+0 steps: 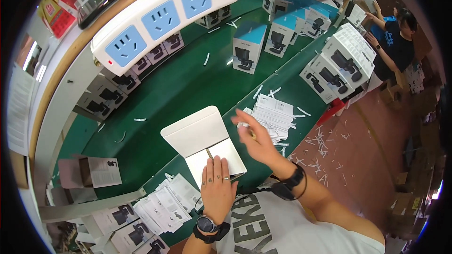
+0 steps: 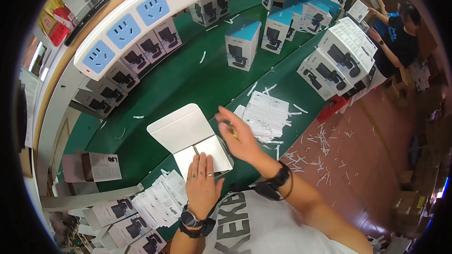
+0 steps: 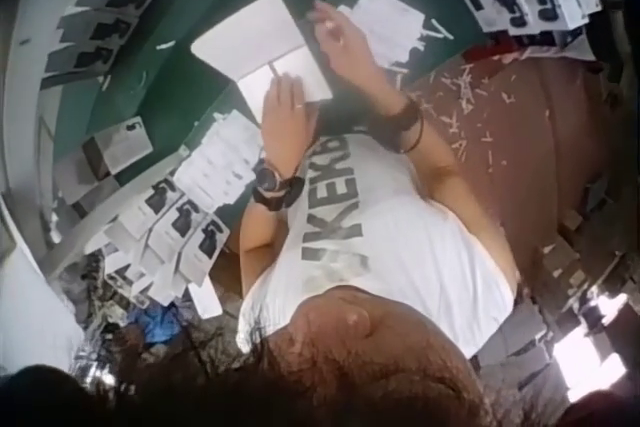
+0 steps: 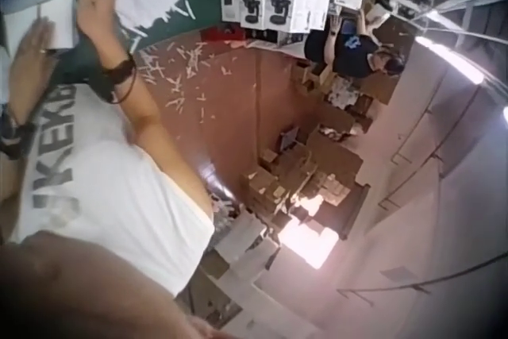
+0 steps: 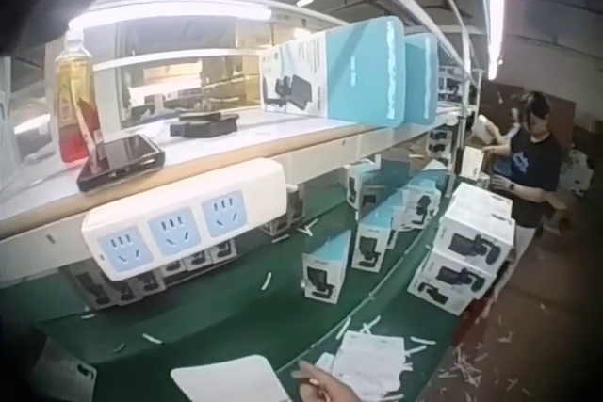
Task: The person places a manual into a white box, seals it with tape, and then places that box into a blue box which they also seal. This process is repeated with a second set of boxes.
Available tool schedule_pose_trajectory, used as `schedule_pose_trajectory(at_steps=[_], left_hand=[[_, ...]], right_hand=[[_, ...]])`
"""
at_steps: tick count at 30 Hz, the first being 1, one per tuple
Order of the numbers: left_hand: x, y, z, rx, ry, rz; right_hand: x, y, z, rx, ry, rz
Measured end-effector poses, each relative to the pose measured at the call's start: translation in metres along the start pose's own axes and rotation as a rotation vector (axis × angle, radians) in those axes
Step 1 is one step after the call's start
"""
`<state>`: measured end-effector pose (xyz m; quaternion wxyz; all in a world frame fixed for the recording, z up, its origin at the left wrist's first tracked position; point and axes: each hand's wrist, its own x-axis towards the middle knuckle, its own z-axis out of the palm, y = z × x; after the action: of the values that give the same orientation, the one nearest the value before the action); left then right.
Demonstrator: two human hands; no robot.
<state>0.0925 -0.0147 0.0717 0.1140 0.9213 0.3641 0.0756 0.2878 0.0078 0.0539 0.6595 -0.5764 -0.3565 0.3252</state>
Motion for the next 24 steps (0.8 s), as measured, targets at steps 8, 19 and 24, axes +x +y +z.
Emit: schedule_pose_trajectory(at_steps=[8, 19, 24], left_hand=[[-0.040, -0.030, -0.007, -0.879, 0.034, -0.156], [-0.041, -0.026, 0.005, -0.691, 0.527, -0.293], [-0.052, -0.025, 0.006, -0.897, 0.509, -0.470]], right_hand=[[-0.029, -0.003, -0.065, -0.053, -0.586, 0.043], [-0.012, -0.050, 0.015, -0.403, -0.876, -0.521], [-0.039, -0.075, -0.025, -0.665, -0.818, -0.200]])
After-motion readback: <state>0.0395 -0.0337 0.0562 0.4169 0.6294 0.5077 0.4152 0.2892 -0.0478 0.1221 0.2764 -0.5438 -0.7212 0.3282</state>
